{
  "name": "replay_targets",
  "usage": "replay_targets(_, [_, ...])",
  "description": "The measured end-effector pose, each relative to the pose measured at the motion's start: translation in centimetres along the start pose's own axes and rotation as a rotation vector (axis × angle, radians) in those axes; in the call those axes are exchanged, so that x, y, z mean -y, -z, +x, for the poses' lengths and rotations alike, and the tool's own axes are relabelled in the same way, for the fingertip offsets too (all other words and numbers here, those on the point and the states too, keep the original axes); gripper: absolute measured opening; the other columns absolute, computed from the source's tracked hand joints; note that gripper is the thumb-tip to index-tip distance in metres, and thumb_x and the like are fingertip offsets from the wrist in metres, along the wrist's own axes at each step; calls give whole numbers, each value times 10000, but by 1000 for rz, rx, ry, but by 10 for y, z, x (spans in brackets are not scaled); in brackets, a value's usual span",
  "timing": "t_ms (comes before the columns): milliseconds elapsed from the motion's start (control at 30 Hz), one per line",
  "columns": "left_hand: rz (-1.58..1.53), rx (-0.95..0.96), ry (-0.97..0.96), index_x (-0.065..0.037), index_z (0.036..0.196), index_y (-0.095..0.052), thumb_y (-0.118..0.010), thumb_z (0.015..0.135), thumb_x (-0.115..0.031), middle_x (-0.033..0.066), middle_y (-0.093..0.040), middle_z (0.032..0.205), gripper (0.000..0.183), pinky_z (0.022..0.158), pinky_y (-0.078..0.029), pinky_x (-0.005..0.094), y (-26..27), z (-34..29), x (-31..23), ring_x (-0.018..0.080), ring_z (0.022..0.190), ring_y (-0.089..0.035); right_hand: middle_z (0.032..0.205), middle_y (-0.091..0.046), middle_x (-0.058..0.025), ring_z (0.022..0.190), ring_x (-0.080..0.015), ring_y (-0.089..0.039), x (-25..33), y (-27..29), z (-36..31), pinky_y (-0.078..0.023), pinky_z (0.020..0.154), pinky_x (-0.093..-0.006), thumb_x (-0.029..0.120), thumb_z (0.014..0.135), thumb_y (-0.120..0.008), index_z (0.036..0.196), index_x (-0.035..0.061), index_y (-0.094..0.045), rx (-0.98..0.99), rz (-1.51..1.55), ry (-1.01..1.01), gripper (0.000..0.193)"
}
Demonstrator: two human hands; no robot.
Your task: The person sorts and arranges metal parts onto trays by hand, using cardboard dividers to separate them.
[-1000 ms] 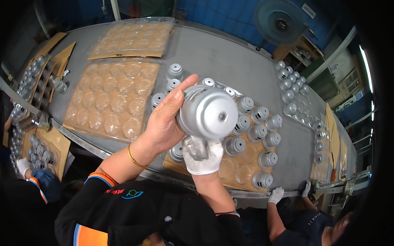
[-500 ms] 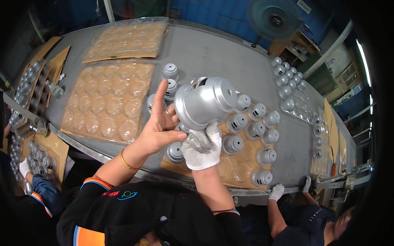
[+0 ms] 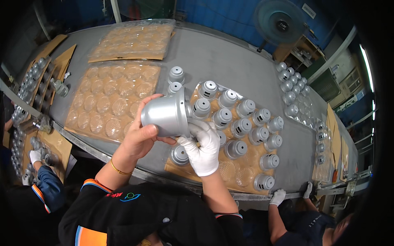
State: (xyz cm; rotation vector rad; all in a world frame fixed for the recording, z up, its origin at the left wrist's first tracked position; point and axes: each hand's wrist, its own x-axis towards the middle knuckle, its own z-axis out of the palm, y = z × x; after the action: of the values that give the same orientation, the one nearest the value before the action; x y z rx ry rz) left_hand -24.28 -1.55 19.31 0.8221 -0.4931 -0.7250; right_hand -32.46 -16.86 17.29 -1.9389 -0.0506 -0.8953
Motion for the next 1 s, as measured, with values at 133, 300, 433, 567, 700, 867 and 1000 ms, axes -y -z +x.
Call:
replay_targets(133, [421,-22,-412,-118,1256,-290,-748,598,-66,150,-357,1272,804,853,-459,408,2,2,13,314,1108,-456,882,-582,-111,733,-192,-513,6,2,-1,-406,668,-283,231,787,-646,872,-2,-593,-26,29,-81,254])
replay_targets(300, [1193,69,-847,-143,1113,-514,-672,468,63,181,-364,1249,696,901,-418,428,5,7,12,382,1125,-425,844,-565,-39,765,-97,-495,37,-7,8,-408,680,-233,208,855,-583,968,-37,-553,-266,424,-401,271])
replay_targets(433, [1204,45,-958,-130,1200,-431,-724,518,9,172,-348,1252,756,929,-394,421,-2,6,29,339,1138,-425,846,-580,-41,775,-98,-520,31,-9,0,-425,713,-229,114,846,-583,969,-23,-566,-384,818,-414,186])
replay_targets(567, [163,-69,-292,-100,1301,-179,-798,624,-170,140,-336,1232,920,907,-401,378,-16,5,32,243,1139,-401,869,-576,-37,793,-99,-520,24,-9,-4,-428,729,-232,68,826,-597,973,-10,-563,-287,830,-251,170])
replay_targets(700, [746,-92,-647,-112,1232,-348,-795,570,-130,169,-376,1232,799,896,-418,362,-6,8,21,293,1102,-448,921,-574,-42,842,-111,-523,24,-10,-2,-426,759,-242,70,826,-596,1006,-16,-550,-359,628,-389,205])
replay_targets(867, [1342,46,-1139,-190,1003,-609,-617,630,88,113,-410,1256,465,904,-432,423,-12,9,27,375,1138,-430,992,-578,-67,912,-133,-529,28,4,2,-424,807,-261,76,831,-592,1060,-30,-534,-380,653,-397,259])
replay_targets(1000, [1040,116,-1135,-163,1104,-548,-666,626,35,157,-415,1247,531,919,-413,421,-7,13,35,383,1136,-441,1054,-571,-97,963,-161,-537,9,22,-2,-427,849,-285,129,870,-541,1126,-39,-497,-294,893,-322,310])
